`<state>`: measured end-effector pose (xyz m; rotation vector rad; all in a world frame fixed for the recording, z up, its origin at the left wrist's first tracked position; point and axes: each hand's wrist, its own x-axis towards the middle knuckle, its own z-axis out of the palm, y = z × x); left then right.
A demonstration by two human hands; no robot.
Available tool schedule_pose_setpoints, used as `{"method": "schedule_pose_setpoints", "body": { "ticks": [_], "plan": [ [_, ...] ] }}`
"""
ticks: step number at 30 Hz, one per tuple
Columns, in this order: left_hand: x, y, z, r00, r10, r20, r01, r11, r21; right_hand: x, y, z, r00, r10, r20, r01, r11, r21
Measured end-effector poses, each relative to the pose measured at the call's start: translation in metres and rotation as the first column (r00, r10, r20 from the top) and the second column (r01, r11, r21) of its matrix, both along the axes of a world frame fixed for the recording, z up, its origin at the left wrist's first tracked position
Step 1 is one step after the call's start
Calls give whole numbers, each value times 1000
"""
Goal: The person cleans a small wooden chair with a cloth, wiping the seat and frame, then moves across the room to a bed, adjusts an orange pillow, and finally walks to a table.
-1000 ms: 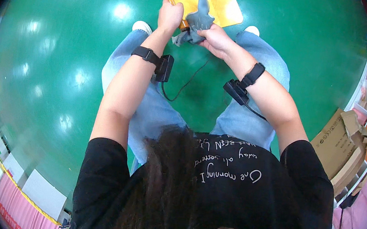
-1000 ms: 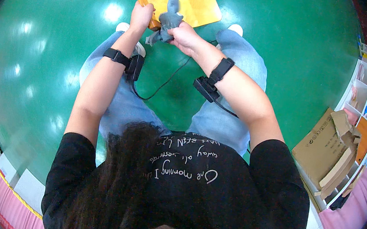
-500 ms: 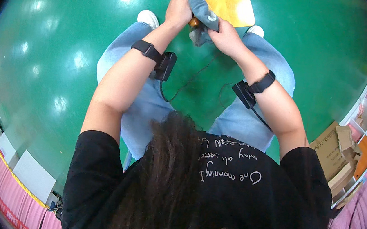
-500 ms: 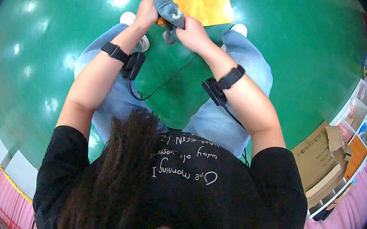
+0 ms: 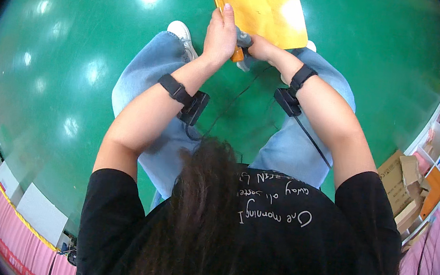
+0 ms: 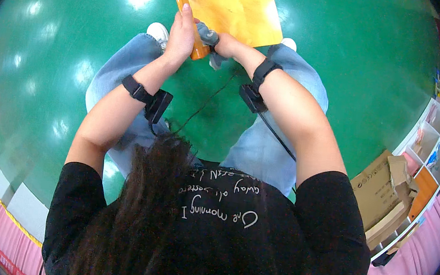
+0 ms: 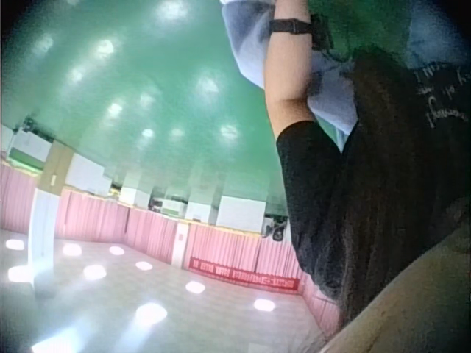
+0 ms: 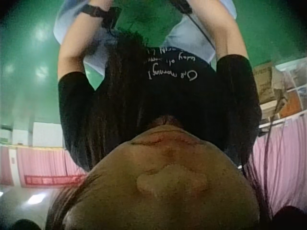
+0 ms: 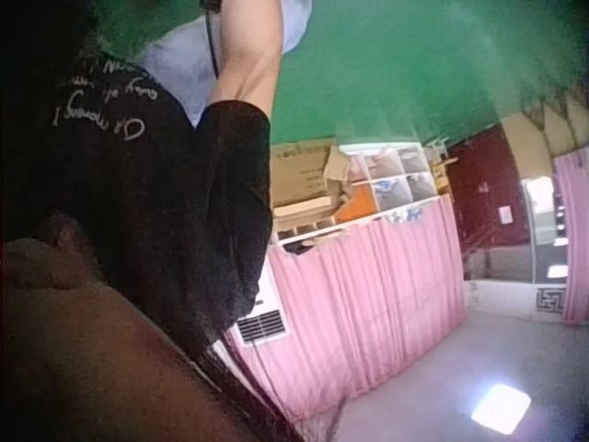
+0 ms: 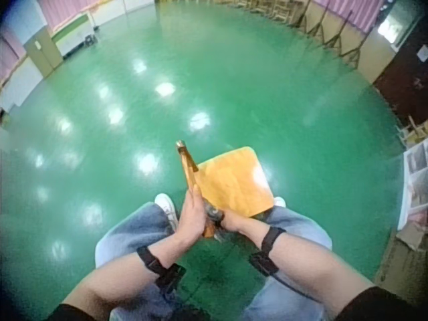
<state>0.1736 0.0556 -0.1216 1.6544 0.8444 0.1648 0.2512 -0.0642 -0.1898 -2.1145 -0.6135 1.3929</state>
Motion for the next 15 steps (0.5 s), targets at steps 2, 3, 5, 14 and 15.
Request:
{"method": "schedule_pose_setpoints", "body": {
  "ticks": [2,3,5,14,15],
  "plan": [
    [1,1,-6,1000,12,5,-12,1000,-21,-1,1,-6,999,33,10,-33,999,-23],
    [1,1,-9,1000,20,13,-20,999,-39,-2,1,-8,1000,-21,-12,21,1000,6],
    [1,4,-16,1000,27,16,-26,998,-63,-7,3,-1,997,-70,-35,71,997,38],
    [9,6,-24,998,-39,58,32,992,125,-13,-41,63,855,-418,-308,458,886,70],
    [11,9,-27,997,-46,58,37,990,134,-11,-49,75,859,-416,-297,460,883,95]
  ]
}}
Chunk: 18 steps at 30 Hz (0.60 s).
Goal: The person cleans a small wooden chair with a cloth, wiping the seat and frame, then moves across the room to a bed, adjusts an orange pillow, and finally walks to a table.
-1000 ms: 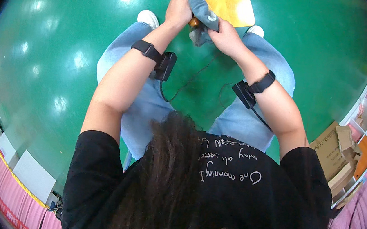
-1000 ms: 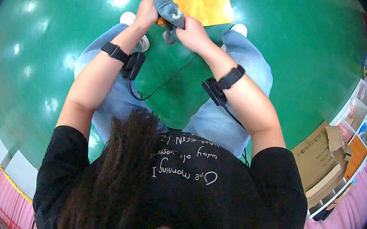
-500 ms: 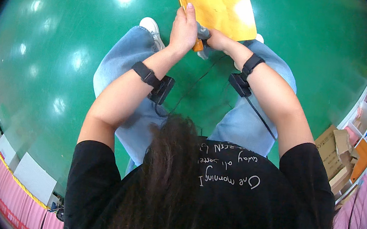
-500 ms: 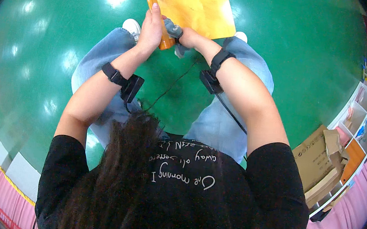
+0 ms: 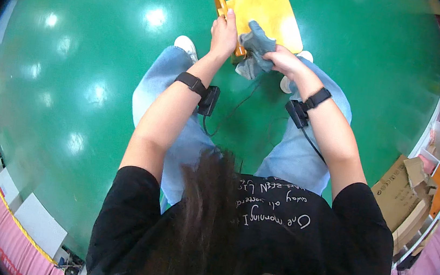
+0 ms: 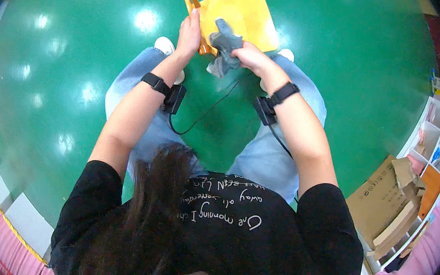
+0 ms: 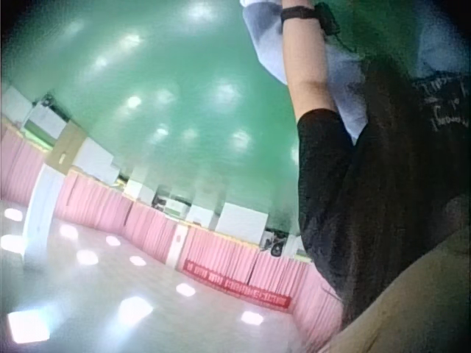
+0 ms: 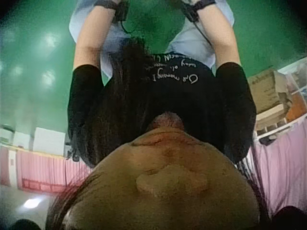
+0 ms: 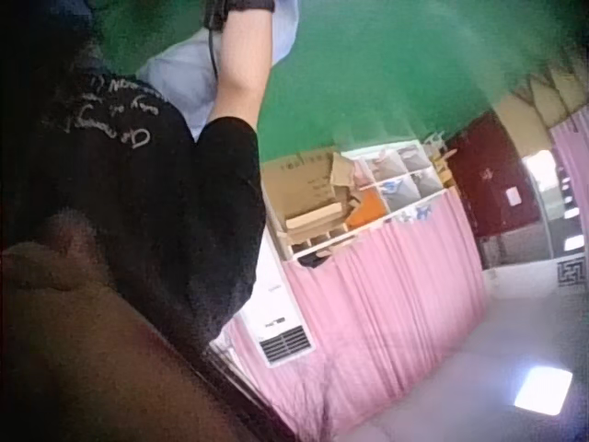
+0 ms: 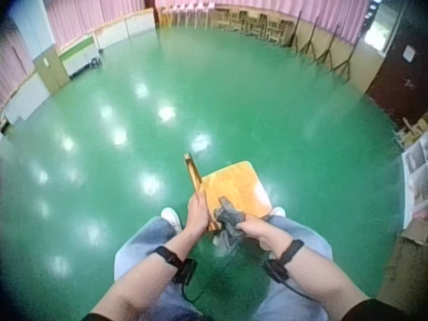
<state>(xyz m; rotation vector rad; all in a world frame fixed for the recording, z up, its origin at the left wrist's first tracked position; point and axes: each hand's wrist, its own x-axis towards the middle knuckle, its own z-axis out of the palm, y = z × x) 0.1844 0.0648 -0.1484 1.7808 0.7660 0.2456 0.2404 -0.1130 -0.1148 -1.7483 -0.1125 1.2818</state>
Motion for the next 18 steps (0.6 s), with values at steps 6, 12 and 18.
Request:
{"method": "schedule_pose_setpoints", "body": {
  "ticks": [6,12,18],
  "plan": [
    [-2,0,3,997,66,32,-72,975,211,5,-77,48,834,-59,548,-8,993,119],
    [-16,1,29,994,100,52,-112,838,534,-35,-149,80,842,-350,410,312,937,159],
    [-11,38,55,669,-686,-287,505,136,852,-50,-175,62,779,-547,307,475,834,281]
  ]
}}
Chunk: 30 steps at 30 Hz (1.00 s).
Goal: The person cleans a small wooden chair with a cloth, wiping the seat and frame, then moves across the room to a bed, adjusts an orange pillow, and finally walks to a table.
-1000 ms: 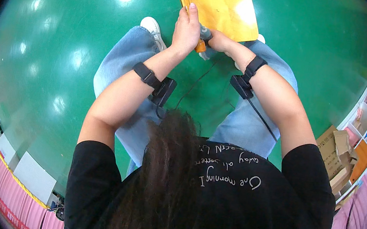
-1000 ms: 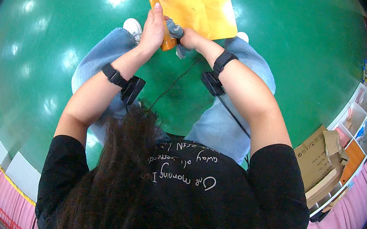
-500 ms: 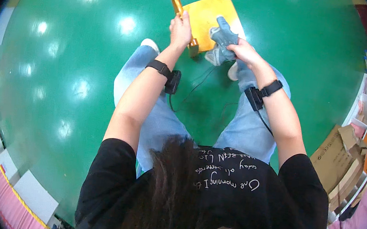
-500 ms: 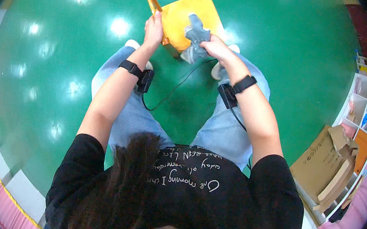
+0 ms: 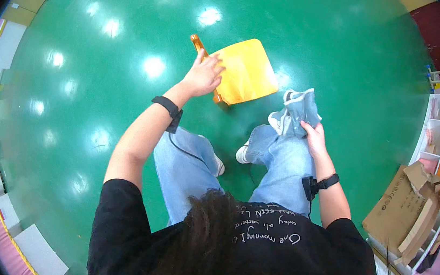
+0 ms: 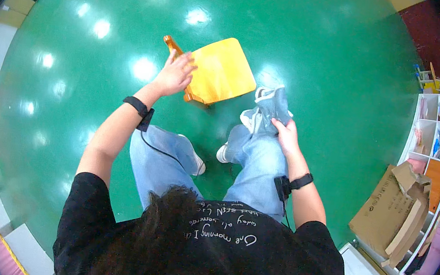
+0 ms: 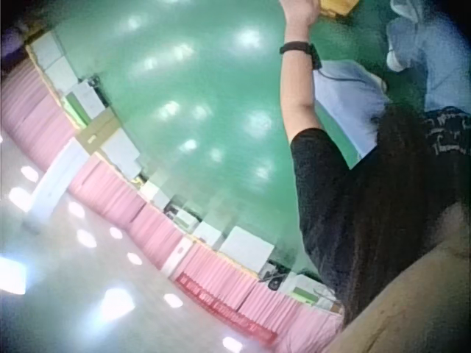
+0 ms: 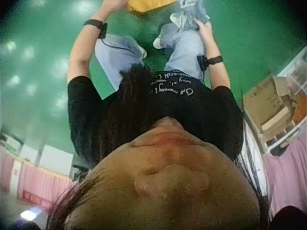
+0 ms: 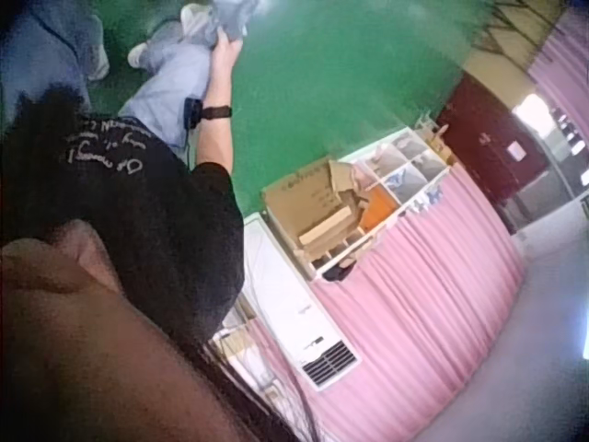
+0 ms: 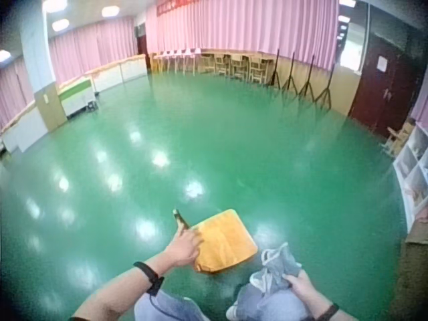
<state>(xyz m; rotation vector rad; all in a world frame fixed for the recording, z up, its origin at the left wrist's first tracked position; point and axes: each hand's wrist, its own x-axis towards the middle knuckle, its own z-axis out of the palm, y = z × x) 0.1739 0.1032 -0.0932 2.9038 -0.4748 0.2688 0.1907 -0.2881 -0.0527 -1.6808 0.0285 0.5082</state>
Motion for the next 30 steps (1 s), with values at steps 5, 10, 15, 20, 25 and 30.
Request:
{"method": "schedule_pose_setpoints", "body": {
  "ticks": [5,10,15,20,25,30],
  "plan": [
    [43,-18,44,702,71,-709,384,800,460,11,-7,0,996,-65,-68,65,998,2],
    [56,-22,-19,524,177,-833,311,871,381,19,3,-18,920,-252,-300,299,947,121],
    [61,-20,-37,554,114,-825,376,850,370,15,7,-16,730,-412,-545,556,823,121],
    [40,15,-44,419,183,-889,255,916,309,4,22,0,621,-506,-598,581,810,-83],
    [-6,83,-26,166,244,-956,-79,969,233,0,11,16,719,-525,-457,397,848,-351],
    [-99,148,20,6,179,-984,-229,958,173,13,27,42,888,-338,-311,93,796,-598]
  ]
}}
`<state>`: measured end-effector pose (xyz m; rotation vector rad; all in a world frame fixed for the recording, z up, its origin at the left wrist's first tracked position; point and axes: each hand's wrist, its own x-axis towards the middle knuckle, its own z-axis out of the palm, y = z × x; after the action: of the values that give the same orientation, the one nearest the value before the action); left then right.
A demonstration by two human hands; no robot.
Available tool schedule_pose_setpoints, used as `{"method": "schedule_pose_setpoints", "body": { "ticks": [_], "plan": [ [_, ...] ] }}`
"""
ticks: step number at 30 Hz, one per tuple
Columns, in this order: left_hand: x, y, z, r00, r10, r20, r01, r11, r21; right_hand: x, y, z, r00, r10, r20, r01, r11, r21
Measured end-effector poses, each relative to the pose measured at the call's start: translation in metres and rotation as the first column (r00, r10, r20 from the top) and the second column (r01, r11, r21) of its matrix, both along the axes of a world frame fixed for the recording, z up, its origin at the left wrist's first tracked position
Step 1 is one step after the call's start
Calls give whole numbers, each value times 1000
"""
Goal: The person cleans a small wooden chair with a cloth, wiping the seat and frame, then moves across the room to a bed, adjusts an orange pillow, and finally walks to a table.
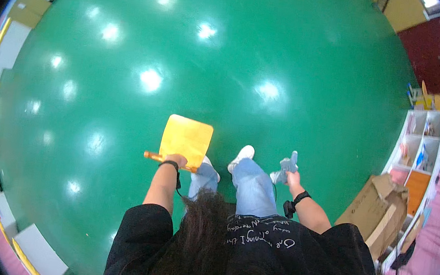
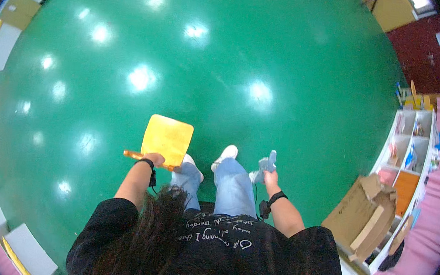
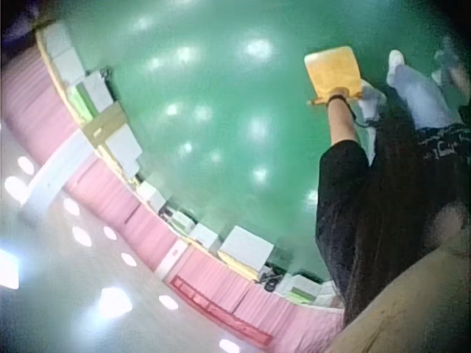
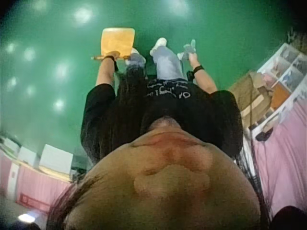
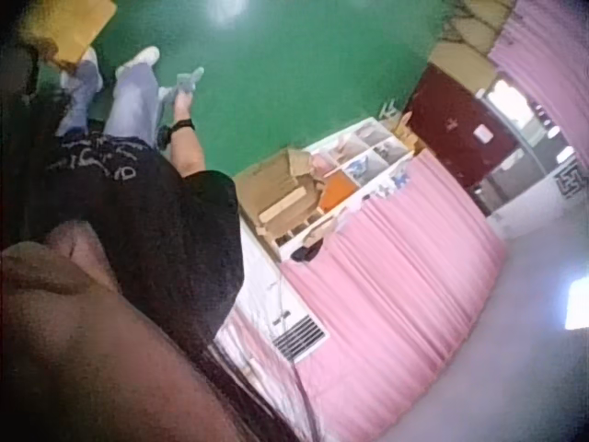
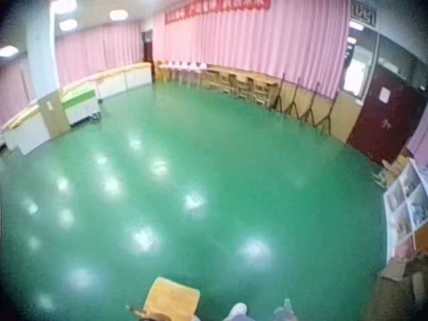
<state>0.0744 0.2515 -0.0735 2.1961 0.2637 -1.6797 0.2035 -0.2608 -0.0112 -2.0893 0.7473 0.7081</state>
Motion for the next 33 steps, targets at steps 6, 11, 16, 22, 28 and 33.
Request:
{"method": "schedule_pose_setpoints", "body": {
  "ticks": [6,11,16,22,28,33],
  "plan": [
    [-126,-12,72,747,627,-221,-628,774,73,30,61,59,972,231,-41,-231,973,10],
    [-209,8,70,391,905,-169,-918,397,0,106,142,72,988,126,84,-143,960,241],
    [-218,53,103,-60,995,-77,-998,-62,-27,166,249,103,973,47,227,-142,894,425],
    [-231,35,93,-768,610,-196,-600,-792,-113,214,318,148,907,351,232,-420,794,440],
    [-242,21,73,-908,208,-363,-148,-971,-185,269,355,110,924,379,-45,-275,743,611],
    [-238,44,82,-963,21,-270,111,-878,-465,298,423,116,886,331,-326,-118,840,530]
  ]
}}
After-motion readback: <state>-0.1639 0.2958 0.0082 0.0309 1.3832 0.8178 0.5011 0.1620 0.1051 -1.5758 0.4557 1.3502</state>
